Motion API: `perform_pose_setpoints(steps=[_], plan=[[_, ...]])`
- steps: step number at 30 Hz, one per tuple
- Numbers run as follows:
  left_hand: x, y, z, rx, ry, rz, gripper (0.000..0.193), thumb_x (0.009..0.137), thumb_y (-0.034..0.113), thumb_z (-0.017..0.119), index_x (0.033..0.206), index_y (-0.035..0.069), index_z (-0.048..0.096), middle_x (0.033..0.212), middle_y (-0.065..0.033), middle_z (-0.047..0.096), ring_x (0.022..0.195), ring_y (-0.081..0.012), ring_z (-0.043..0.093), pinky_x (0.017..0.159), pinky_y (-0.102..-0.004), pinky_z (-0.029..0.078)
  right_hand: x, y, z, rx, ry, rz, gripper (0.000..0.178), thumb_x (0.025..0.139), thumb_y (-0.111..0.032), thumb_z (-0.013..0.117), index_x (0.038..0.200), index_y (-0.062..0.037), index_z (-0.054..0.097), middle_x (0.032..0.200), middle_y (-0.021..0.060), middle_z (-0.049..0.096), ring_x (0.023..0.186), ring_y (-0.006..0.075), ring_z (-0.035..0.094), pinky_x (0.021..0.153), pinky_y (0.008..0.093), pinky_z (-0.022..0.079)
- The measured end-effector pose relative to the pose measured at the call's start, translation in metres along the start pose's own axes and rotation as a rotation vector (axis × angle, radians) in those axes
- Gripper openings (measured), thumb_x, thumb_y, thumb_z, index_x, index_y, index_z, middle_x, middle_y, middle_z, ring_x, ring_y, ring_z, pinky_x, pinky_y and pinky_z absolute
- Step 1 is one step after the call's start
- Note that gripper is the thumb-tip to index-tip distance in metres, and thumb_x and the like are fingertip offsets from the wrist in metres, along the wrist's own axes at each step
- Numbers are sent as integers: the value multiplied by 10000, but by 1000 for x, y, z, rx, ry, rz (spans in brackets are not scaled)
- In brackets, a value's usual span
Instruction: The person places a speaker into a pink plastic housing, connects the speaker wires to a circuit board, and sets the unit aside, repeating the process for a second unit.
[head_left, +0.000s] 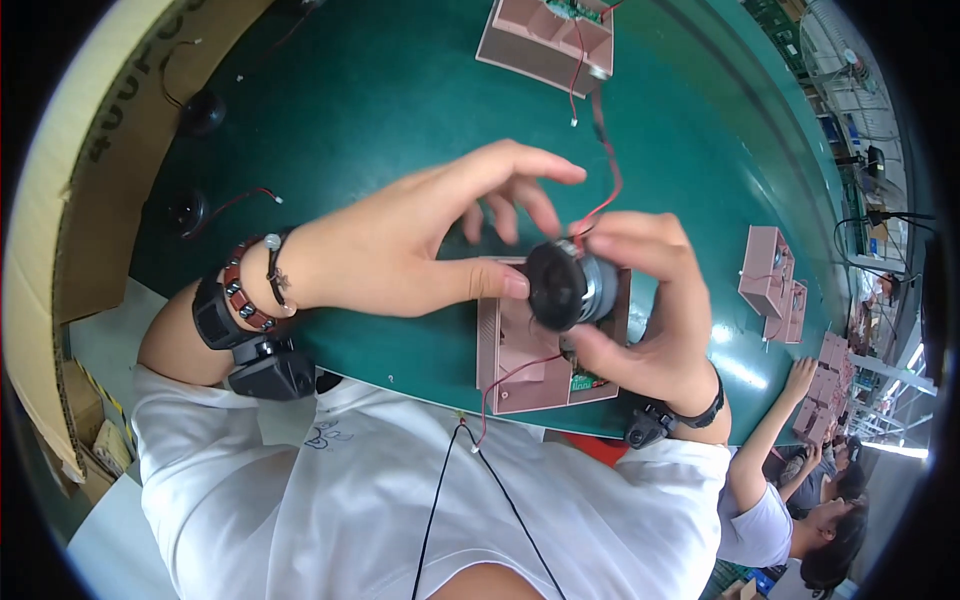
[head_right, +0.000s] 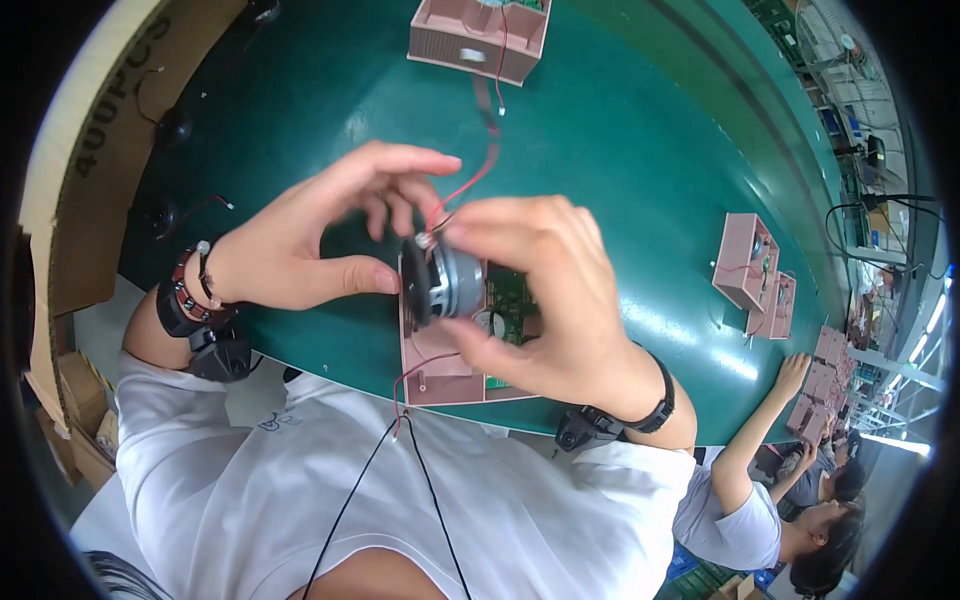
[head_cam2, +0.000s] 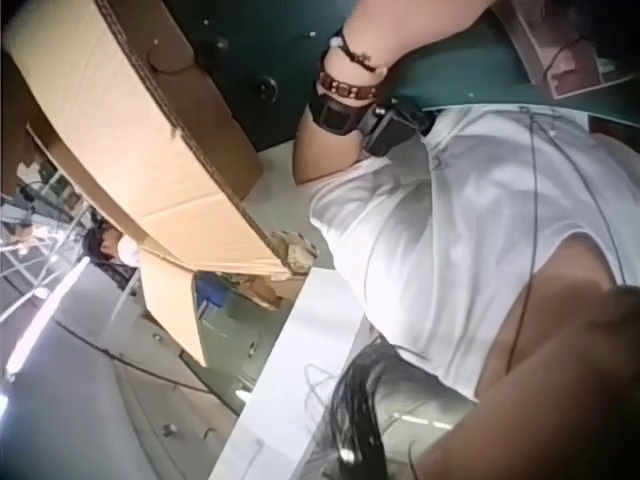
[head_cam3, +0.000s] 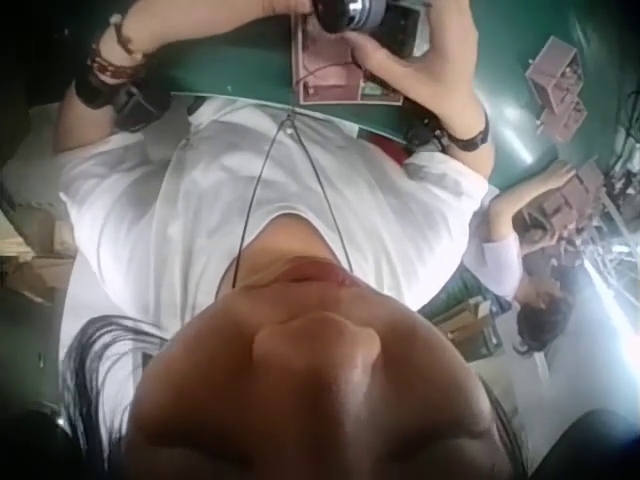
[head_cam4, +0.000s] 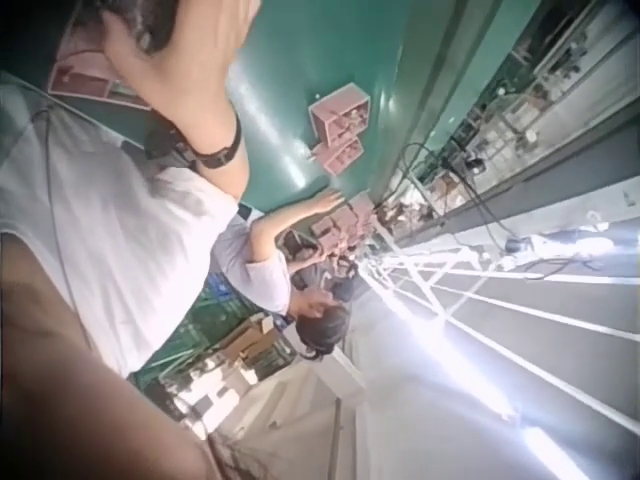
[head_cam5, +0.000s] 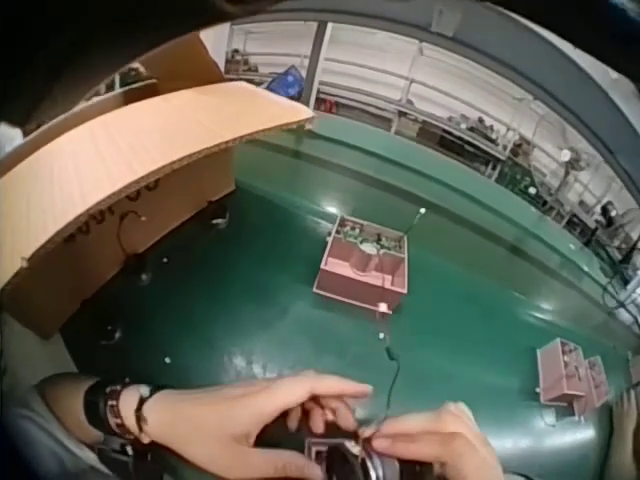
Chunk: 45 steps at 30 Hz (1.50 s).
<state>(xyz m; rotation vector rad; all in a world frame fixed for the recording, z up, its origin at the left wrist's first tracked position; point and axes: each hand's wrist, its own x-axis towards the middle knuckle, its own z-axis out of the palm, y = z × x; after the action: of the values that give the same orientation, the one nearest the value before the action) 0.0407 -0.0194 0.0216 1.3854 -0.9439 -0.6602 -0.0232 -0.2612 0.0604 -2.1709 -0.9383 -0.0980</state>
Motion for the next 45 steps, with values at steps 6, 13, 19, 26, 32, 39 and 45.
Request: perform_pose_setpoints(steps=[6, 13, 19, 26, 32, 39, 45], plan=[[-6, -1, 15, 586, 61, -55, 918, 623, 460, 878, 1329, 62, 449, 1109, -73, 517, 804, -200, 507, 684, -315, 431, -10, -13, 3, -298, 27, 35, 585, 595, -59, 824, 1113, -22, 555, 1100, 139, 626, 914, 271, 592, 770, 372, 401], [-10, -1, 33, 560, -1, -97, 965, 607, 452, 884, 1321, 13, 404, 1168, -130, 486, 869, -266, 562, 709, -341, 486, -15, -25, 13, -325, -36, 76, 523, 554, -39, 801, 1029, -14, 582, 1059, 112, 645, 842, 248, 594, 712, 355, 335], [-12, -3, 38, 566, 9, -64, 966, 642, 414, 871, 1334, -19, 355, 1194, -174, 474, 923, -312, 585, 738, -361, 517, -12, -28, 21, -294, -48, 106, 490, 557, -42, 795, 1001, -11, 591, 1060, 110, 643, 858, 233, 602, 722, 347, 328], [-12, -4, 37, 568, -7, -60, 928, 656, 350, 868, 1334, -16, 350, 1212, -184, 473, 940, -313, 582, 743, -359, 515, -12, -27, 24, -328, -105, 139, 482, 564, -44, 789, 1001, -16, 586, 1072, 95, 636, 872, 227, 602, 728, 354, 320], [-14, -6, 37, 560, 11, -45, 929, 649, 357, 871, 1327, -17, 357, 1190, -181, 486, 932, -315, 582, 744, -359, 510, -12, -27, 26, -323, -95, 126, 487, 563, -53, 795, 1001, -24, 584, 1078, 88, 631, 863, 219, 598, 719, 356, 307], [-12, -4, 35, 562, -1, -65, 935, 639, 375, 875, 1318, -19, 366, 1180, -177, 498, 915, -313, 588, 740, -355, 510, -15, -21, 36, -370, 44, 108, 316, 644, -205, 702, 916, -83, 597, 977, 7, 592, 761, 153, 529, 674, 348, 270], [-13, -4, 34, 560, -9, -81, 938, 632, 386, 877, 1313, -20, 377, 1187, -174, 502, 919, -306, 594, 745, -352, 510, -13, -24, 37, -429, 8, 93, 263, 667, -195, 670, 898, -95, 595, 969, 5, 594, 766, 153, 527, 676, 349, 271]])
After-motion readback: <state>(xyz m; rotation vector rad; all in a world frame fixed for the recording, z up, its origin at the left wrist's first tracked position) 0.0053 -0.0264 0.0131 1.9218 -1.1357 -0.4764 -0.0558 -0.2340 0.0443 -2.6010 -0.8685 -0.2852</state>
